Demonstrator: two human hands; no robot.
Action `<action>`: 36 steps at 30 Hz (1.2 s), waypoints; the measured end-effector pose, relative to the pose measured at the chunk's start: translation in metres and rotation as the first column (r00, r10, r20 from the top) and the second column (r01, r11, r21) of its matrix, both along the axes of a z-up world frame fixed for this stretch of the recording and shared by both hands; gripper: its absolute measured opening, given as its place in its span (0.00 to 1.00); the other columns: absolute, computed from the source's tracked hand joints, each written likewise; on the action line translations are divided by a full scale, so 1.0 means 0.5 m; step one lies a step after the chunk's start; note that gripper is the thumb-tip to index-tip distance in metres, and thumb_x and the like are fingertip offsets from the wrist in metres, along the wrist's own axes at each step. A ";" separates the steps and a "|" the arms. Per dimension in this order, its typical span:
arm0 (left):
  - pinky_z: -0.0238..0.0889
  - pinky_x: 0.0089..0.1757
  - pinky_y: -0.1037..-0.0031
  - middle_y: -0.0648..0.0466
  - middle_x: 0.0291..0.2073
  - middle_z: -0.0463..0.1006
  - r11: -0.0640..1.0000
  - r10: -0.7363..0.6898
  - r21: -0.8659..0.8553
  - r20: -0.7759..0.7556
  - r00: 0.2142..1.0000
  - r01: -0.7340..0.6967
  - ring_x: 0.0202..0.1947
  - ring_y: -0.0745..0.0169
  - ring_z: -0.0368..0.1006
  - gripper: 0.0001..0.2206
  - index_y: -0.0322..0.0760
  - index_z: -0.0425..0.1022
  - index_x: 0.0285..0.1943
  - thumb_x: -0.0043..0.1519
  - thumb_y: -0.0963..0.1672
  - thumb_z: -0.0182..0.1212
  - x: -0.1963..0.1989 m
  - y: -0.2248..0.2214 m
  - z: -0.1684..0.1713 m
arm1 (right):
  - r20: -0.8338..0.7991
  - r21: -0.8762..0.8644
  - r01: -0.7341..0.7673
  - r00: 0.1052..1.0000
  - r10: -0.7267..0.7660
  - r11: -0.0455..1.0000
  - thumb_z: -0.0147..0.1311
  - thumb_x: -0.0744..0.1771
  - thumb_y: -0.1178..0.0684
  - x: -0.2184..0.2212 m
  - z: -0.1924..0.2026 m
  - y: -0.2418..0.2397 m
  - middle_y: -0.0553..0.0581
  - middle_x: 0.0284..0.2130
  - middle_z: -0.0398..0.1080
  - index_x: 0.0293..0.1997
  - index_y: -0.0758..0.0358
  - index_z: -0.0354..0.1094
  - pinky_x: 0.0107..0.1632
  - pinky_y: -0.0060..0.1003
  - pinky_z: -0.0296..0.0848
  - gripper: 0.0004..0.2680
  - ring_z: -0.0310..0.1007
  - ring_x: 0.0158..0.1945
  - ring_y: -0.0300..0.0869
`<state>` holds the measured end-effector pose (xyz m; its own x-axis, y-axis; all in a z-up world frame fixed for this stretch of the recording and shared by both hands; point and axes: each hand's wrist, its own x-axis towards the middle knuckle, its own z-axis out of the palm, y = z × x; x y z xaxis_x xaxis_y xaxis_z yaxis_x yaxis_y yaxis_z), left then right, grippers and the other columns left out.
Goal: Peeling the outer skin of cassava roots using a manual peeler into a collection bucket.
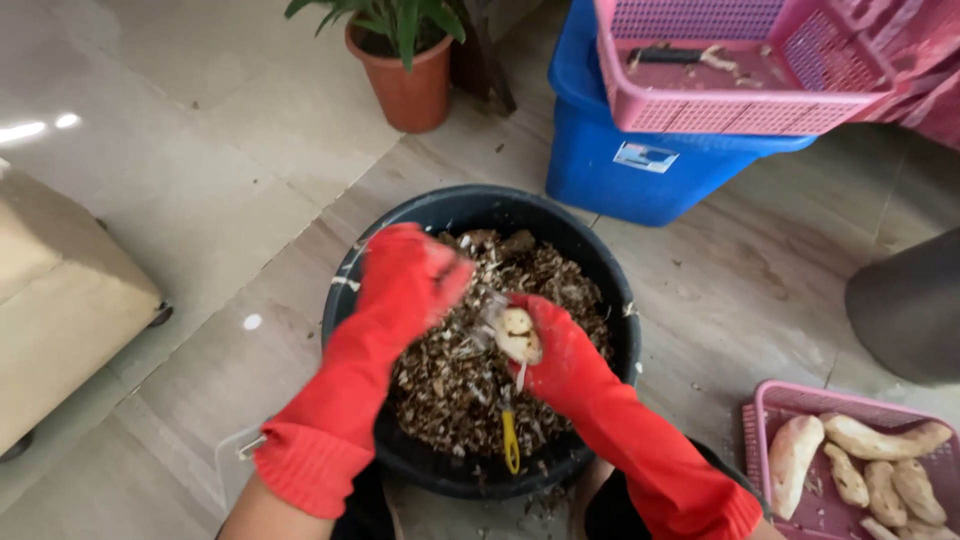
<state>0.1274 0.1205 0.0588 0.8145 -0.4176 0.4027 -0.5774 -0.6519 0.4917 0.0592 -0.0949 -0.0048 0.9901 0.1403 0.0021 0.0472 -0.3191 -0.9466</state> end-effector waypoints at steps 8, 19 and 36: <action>0.68 0.32 0.62 0.52 0.15 0.70 0.971 0.131 0.192 0.083 0.988 -0.145 0.27 0.47 0.76 0.21 0.49 0.70 0.20 0.62 0.57 0.55 0.039 0.036 -0.096 | 0.034 0.163 -0.022 0.999 0.017 0.986 0.57 0.55 0.68 -0.010 0.039 0.009 0.61 0.33 0.77 0.62 0.63 0.68 0.32 0.38 0.80 0.26 0.78 0.30 0.40; 0.74 0.39 0.63 0.48 0.24 0.78 0.963 0.129 -0.194 -0.276 0.952 -0.187 0.36 0.46 0.79 0.15 0.43 0.75 0.26 0.63 0.51 0.63 0.050 0.039 -0.144 | 0.189 0.033 0.007 0.982 -0.013 0.999 0.59 0.56 0.61 -0.001 0.020 -0.004 0.57 0.46 0.76 0.66 0.60 0.57 0.47 0.40 0.76 0.30 0.77 0.46 0.44; 0.74 0.51 0.54 0.40 0.55 0.74 0.717 0.681 0.532 -0.397 0.615 -0.450 0.55 0.40 0.76 0.32 0.45 0.62 0.74 0.61 0.55 0.60 -0.199 -0.056 -0.573 | -0.581 0.562 0.622 0.766 -0.274 0.546 0.45 0.70 0.49 0.000 0.103 0.004 0.80 0.53 0.67 0.69 0.63 0.58 0.50 0.58 0.78 0.19 0.75 0.48 0.70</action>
<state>0.0278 0.0925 -0.2277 0.9498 0.1953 -0.2446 0.2564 -0.9336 0.2503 0.0592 -0.0930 0.0469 0.8460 -0.1964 -0.4956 -0.3168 0.5624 -0.7637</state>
